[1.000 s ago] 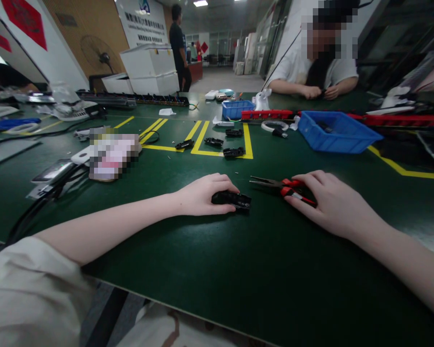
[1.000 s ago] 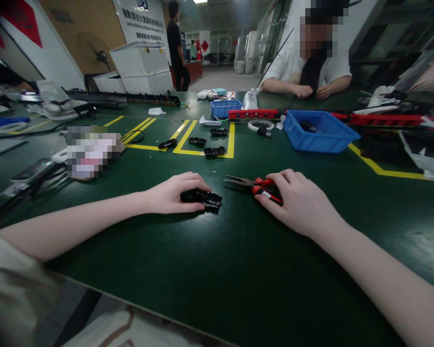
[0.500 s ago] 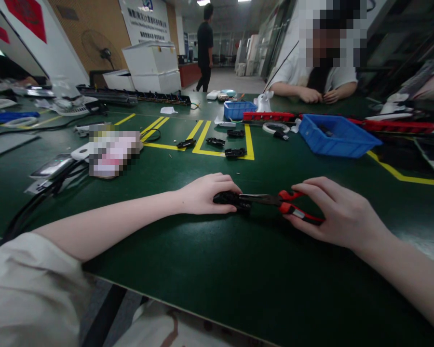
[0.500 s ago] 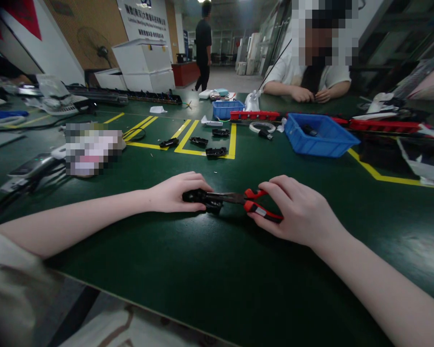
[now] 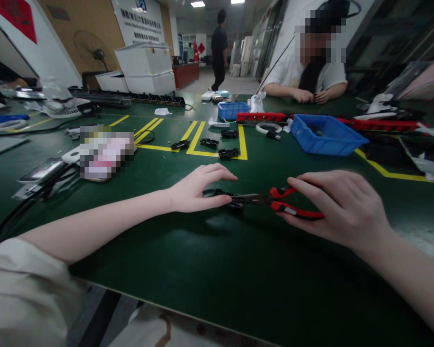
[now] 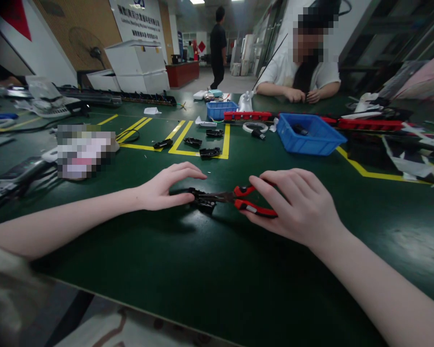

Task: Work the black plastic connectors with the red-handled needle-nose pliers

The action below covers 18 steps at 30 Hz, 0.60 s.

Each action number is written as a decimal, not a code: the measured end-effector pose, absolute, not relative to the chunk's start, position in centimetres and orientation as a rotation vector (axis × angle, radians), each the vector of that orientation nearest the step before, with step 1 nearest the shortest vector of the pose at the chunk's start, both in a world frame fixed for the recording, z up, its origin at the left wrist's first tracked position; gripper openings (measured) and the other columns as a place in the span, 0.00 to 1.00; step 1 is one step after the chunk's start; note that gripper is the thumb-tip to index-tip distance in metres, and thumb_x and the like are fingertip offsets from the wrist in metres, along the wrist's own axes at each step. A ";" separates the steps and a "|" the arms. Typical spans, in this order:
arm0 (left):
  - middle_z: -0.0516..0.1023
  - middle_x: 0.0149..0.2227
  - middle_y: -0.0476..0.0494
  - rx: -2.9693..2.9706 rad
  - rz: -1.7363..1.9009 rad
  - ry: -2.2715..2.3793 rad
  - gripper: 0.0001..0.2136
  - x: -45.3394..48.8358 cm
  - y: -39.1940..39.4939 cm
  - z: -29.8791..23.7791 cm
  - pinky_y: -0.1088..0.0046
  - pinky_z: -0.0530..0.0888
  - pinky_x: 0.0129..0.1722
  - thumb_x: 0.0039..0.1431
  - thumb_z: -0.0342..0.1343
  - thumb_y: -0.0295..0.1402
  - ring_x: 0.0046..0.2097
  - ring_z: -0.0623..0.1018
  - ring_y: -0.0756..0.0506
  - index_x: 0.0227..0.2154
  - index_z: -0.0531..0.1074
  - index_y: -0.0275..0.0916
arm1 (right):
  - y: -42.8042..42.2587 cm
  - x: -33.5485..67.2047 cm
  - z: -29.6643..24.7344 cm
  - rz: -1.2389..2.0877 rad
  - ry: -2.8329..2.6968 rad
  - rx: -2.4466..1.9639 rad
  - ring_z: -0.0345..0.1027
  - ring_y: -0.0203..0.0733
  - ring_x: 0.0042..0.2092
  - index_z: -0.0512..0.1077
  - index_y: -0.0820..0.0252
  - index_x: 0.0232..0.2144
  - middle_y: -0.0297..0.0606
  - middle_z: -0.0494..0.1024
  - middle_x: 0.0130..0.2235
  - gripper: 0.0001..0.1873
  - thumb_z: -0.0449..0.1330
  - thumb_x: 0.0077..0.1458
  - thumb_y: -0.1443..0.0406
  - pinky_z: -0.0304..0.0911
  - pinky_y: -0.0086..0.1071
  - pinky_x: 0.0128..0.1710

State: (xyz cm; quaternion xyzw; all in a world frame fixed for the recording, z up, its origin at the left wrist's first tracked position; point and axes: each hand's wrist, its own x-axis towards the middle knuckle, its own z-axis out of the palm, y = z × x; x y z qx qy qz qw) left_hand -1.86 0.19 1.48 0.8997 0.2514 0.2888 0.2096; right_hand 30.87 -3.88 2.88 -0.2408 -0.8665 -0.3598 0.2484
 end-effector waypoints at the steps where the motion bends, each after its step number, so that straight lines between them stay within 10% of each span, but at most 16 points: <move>1: 0.79 0.55 0.36 2.449 0.867 0.697 0.18 -1.6 0.0 2.3 0.58 0.72 0.60 0.69 0.57 0.42 0.58 0.77 0.39 0.55 0.75 0.36 | -4.1 30.7 3.1 -1.013 -2.350 -0.637 0.77 0.57 0.41 0.67 0.64 0.62 0.55 0.82 0.44 0.32 0.68 0.60 0.58 0.69 0.48 0.39; 18: 0.77 0.29 0.51 1.802 0.269 0.442 0.03 6.9 -1.7 10.1 0.77 0.73 0.34 0.57 0.64 0.25 0.33 0.77 0.51 0.34 0.75 0.34 | -6.5 28.9 4.6 -1.021 -2.170 -0.547 0.76 0.58 0.56 0.68 0.55 0.63 0.46 0.83 0.53 0.35 0.68 0.59 0.49 0.69 0.51 0.54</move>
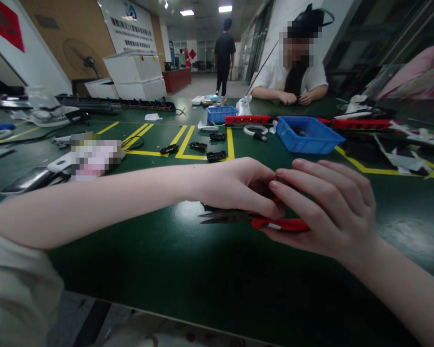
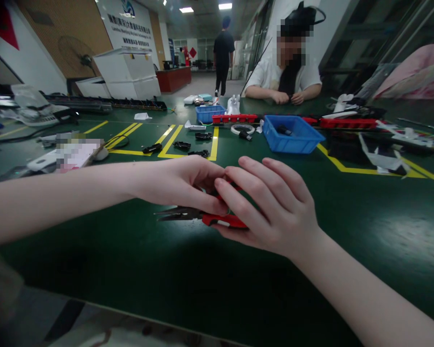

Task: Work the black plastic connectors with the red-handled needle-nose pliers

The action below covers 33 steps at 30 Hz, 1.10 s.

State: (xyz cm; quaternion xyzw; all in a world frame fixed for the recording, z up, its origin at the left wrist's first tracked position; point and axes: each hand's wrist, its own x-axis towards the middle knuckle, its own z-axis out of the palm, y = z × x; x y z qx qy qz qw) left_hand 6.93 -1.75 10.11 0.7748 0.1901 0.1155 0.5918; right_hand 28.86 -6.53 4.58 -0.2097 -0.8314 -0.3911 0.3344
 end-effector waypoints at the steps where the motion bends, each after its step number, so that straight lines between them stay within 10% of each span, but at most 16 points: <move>1: 0.77 0.29 0.52 1.813 0.267 0.445 0.04 7.0 -1.8 10.3 0.77 0.73 0.33 0.56 0.64 0.25 0.33 0.77 0.51 0.34 0.75 0.34 | -6.5 29.0 4.6 -1.022 -2.172 -0.551 0.76 0.58 0.56 0.68 0.55 0.63 0.47 0.83 0.54 0.35 0.68 0.59 0.49 0.69 0.51 0.54; 9: 0.78 0.31 0.50 1.910 0.230 0.415 0.03 7.8 -1.6 11.2 0.74 0.76 0.36 0.58 0.63 0.28 0.35 0.79 0.50 0.33 0.77 0.35 | -6.8 29.8 4.5 -1.071 -2.185 -0.663 0.71 0.60 0.62 0.61 0.59 0.70 0.53 0.78 0.59 0.37 0.52 0.69 0.44 0.67 0.53 0.57; 15: 0.81 0.36 0.48 1.968 0.246 0.407 0.05 7.3 -1.2 11.6 0.68 0.79 0.43 0.60 0.62 0.32 0.42 0.81 0.45 0.37 0.78 0.38 | -7.0 29.0 4.5 -1.148 -2.129 -0.701 0.66 0.64 0.65 0.59 0.70 0.70 0.62 0.74 0.63 0.42 0.63 0.64 0.52 0.62 0.55 0.61; 26: 0.72 0.33 0.51 2.255 0.313 0.580 0.08 7.5 -1.2 10.4 0.72 0.71 0.36 0.60 0.62 0.33 0.35 0.74 0.50 0.37 0.69 0.37 | -7.5 29.4 5.0 -1.156 -2.235 -0.850 0.71 0.54 0.52 0.70 0.54 0.63 0.46 0.80 0.53 0.27 0.58 0.67 0.52 0.58 0.46 0.45; 33: 0.70 0.32 0.53 2.088 0.245 0.544 0.12 7.5 -1.0 10.3 0.72 0.68 0.31 0.58 0.65 0.36 0.33 0.73 0.50 0.38 0.69 0.37 | -7.1 29.9 4.9 -1.172 -2.235 -0.794 0.71 0.55 0.47 0.72 0.61 0.58 0.50 0.81 0.48 0.30 0.60 0.64 0.47 0.59 0.46 0.42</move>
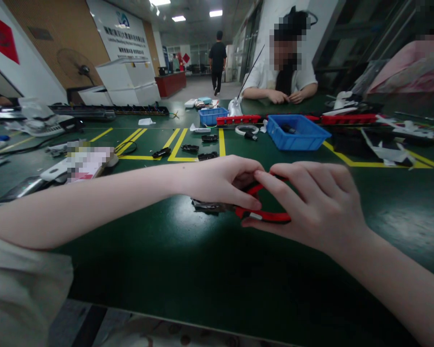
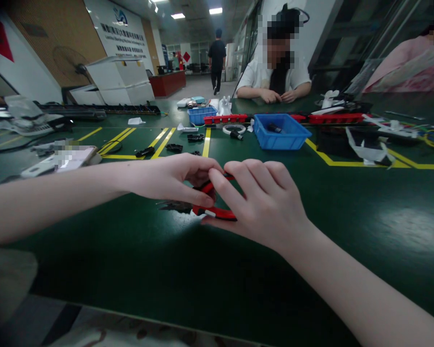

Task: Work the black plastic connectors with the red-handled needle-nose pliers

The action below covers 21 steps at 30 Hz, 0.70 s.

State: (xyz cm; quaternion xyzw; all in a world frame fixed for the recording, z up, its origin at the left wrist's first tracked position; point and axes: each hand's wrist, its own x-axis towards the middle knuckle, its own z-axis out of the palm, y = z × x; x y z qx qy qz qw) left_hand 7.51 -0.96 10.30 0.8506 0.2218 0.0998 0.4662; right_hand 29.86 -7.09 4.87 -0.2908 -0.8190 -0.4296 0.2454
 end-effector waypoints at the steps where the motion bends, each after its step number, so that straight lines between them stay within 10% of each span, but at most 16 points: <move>1: 0.71 0.32 0.52 2.041 0.232 0.531 0.12 7.5 -1.0 10.2 0.72 0.68 0.31 0.58 0.65 0.35 0.33 0.73 0.50 0.39 0.69 0.37 | -7.0 29.9 4.8 -1.145 -2.243 -0.772 0.71 0.55 0.46 0.72 0.62 0.58 0.49 0.81 0.47 0.31 0.60 0.63 0.46 0.59 0.45 0.41; 21: 0.83 0.49 0.40 1.808 0.370 0.526 0.14 6.3 -0.3 8.7 0.62 0.78 0.53 0.63 0.63 0.31 0.50 0.83 0.44 0.50 0.74 0.36 | -6.4 30.2 4.5 -1.131 -2.323 -0.815 0.67 0.49 0.39 0.76 0.58 0.49 0.45 0.79 0.38 0.26 0.59 0.63 0.44 0.54 0.42 0.37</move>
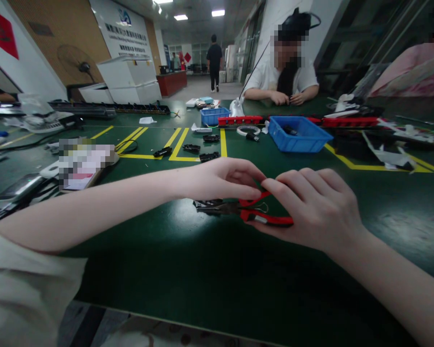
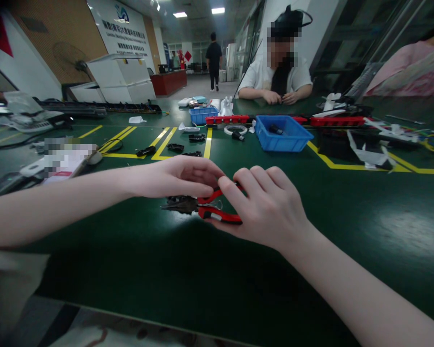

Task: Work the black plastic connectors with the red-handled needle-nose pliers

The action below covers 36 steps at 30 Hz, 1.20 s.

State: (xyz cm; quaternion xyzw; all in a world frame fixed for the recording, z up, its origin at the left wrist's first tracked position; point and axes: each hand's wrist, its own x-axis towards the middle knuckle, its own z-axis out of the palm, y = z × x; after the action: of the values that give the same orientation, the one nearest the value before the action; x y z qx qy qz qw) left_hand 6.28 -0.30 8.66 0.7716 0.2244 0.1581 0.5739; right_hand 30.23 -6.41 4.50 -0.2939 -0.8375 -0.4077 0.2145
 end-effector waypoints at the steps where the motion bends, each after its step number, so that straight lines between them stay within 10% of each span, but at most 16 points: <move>1: 0.83 0.50 0.40 1.834 0.428 0.541 0.14 5.8 0.1 8.6 0.61 0.78 0.55 0.64 0.62 0.32 0.52 0.83 0.44 0.51 0.74 0.36 | -6.4 30.3 4.5 -1.121 -2.322 -0.824 0.68 0.50 0.39 0.76 0.59 0.49 0.45 0.79 0.38 0.27 0.59 0.63 0.44 0.54 0.43 0.37; 14: 0.81 0.54 0.37 1.917 0.769 0.724 0.16 0.0 -0.6 2.4 0.60 0.75 0.59 0.69 0.60 0.40 0.56 0.81 0.42 0.53 0.75 0.37 | -4.3 31.3 3.2 -1.022 -2.199 -0.843 0.74 0.56 0.43 0.68 0.58 0.60 0.49 0.80 0.46 0.33 0.66 0.60 0.48 0.64 0.46 0.39; 21: 0.76 0.63 0.36 1.338 0.764 0.498 0.25 3.7 -4.7 2.0 0.60 0.75 0.61 0.61 0.68 0.35 0.61 0.79 0.41 0.59 0.71 0.42 | -6.7 27.4 4.0 -0.409 -1.904 -1.165 0.73 0.56 0.44 0.67 0.53 0.60 0.50 0.75 0.50 0.28 0.66 0.61 0.54 0.67 0.44 0.32; 29: 0.84 0.45 0.39 1.013 0.885 0.478 0.22 6.1 -6.9 2.5 0.65 0.78 0.55 0.62 0.67 0.49 0.49 0.84 0.43 0.47 0.76 0.35 | -7.9 25.2 3.9 0.837 -1.802 -1.219 0.75 0.44 0.37 0.77 0.55 0.46 0.38 0.81 0.40 0.21 0.63 0.60 0.48 0.72 0.36 0.33; 36: 0.82 0.35 0.45 0.813 0.734 0.404 0.23 5.4 -6.2 3.0 0.67 0.82 0.42 0.57 0.71 0.50 0.38 0.85 0.44 0.41 0.75 0.35 | -7.3 25.4 3.8 0.731 -1.781 -1.176 0.76 0.47 0.39 0.80 0.54 0.44 0.35 0.77 0.30 0.16 0.57 0.67 0.53 0.72 0.38 0.39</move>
State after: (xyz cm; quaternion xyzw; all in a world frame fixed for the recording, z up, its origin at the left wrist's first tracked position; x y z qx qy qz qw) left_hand 5.39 -6.16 2.98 0.3840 0.1907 0.3465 0.8343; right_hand 25.39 -7.34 3.80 -0.4709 -0.7132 0.2929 0.4286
